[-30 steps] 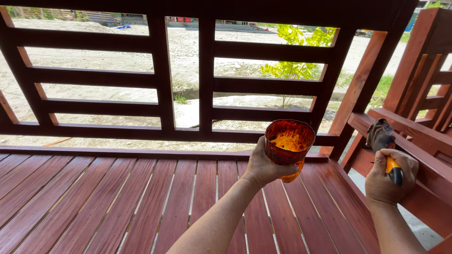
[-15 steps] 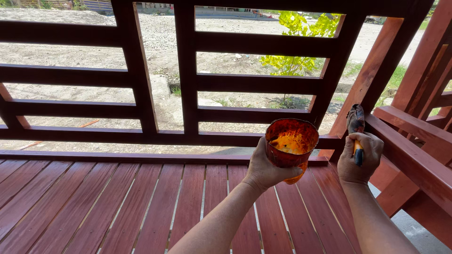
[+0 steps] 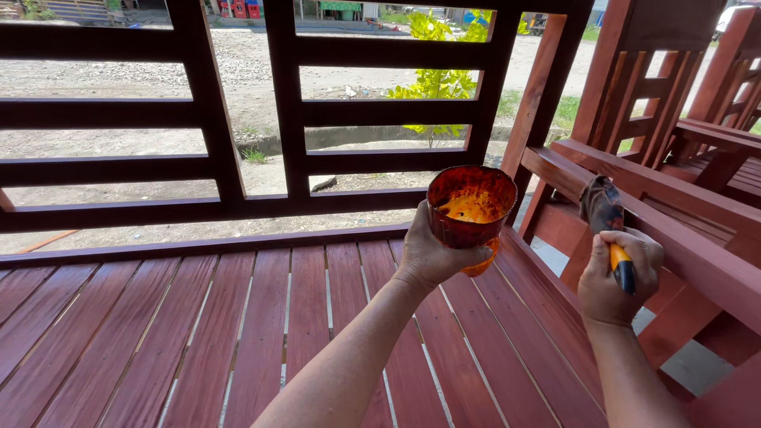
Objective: The person applies reddish-brown wood stain to a slatted wooden bench, holding a stained can in one hand and brushing the stain onto the bench seat and edges with the other. They work across the slats, coat the front rail, and continue onto an adjacent bench armrest and backrest.
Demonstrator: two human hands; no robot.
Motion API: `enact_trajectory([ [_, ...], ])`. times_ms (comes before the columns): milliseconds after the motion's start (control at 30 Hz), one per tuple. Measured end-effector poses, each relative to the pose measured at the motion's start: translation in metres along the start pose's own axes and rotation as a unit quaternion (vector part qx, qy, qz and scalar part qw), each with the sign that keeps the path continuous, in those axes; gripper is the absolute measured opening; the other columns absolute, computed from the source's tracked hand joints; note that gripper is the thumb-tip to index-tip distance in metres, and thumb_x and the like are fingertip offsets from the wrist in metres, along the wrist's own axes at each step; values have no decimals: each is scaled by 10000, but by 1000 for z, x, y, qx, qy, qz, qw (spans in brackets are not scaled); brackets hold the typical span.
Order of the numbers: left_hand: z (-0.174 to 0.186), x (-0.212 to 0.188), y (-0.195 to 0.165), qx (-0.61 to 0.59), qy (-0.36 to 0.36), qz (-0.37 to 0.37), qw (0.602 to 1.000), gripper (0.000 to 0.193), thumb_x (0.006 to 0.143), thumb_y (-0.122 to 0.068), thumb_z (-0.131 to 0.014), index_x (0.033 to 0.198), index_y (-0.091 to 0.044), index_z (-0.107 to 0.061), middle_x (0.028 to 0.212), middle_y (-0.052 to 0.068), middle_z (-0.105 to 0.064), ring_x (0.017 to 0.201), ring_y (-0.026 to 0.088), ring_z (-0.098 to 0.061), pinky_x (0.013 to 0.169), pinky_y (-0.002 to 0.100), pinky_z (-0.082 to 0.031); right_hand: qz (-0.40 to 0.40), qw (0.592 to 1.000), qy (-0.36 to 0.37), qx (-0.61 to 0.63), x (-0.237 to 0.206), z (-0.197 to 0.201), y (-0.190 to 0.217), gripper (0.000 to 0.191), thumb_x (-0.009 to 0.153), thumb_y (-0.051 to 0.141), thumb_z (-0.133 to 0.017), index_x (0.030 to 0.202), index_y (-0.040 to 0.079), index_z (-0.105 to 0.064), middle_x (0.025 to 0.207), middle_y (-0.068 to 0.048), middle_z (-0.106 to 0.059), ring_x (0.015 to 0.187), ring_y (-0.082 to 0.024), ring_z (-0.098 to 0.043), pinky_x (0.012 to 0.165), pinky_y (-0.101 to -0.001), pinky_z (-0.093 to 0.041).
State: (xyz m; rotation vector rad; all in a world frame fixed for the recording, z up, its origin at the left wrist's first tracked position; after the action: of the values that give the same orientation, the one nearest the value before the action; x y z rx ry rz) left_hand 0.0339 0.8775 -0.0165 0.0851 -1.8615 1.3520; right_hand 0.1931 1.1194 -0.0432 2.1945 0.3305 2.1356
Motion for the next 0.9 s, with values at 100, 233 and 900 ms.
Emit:
enact_trajectory([
  [100,3,-11,-21,-43,11,-20,999,922,582,-203,-930,1336,-44,-423,1306,108,-630,1239,210,-645,1088,378,-566,8,998,0,-60,-11,50,20,124,1104,8,-733,1052,43,-626,1134,-89,-579,1106,-245,-617,999,-345,-520],
  [233,1,-13,-36,-11,20,-33,999,931,566,-201,-929,1332,-54,-421,1300,97,-629,1228,201,-648,1069,380,-573,0,995,10,-95,-27,110,36,87,1107,12,-683,1073,25,-603,1172,-117,-560,1087,-221,-626,1024,-302,-576],
  [900,-193,-63,-11,-80,165,29,983,861,604,-194,-924,1291,-30,-433,1273,99,-648,1214,187,-662,1067,351,-562,-77,994,-45,-62,-52,285,70,156,1124,-2,-672,1083,-19,-523,1224,-164,-582,1095,-173,-615,1070,-268,-543],
])
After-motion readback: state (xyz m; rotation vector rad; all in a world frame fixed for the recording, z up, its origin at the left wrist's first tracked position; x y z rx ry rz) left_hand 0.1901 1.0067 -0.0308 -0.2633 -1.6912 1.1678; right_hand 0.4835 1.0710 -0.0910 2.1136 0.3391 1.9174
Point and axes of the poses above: each hand's wrist, its own x-axis towards the middle knuckle, its own z-axis out of the back of the hand, y = z × x, the point moved 6 cm from there along x, towards the middle knuckle
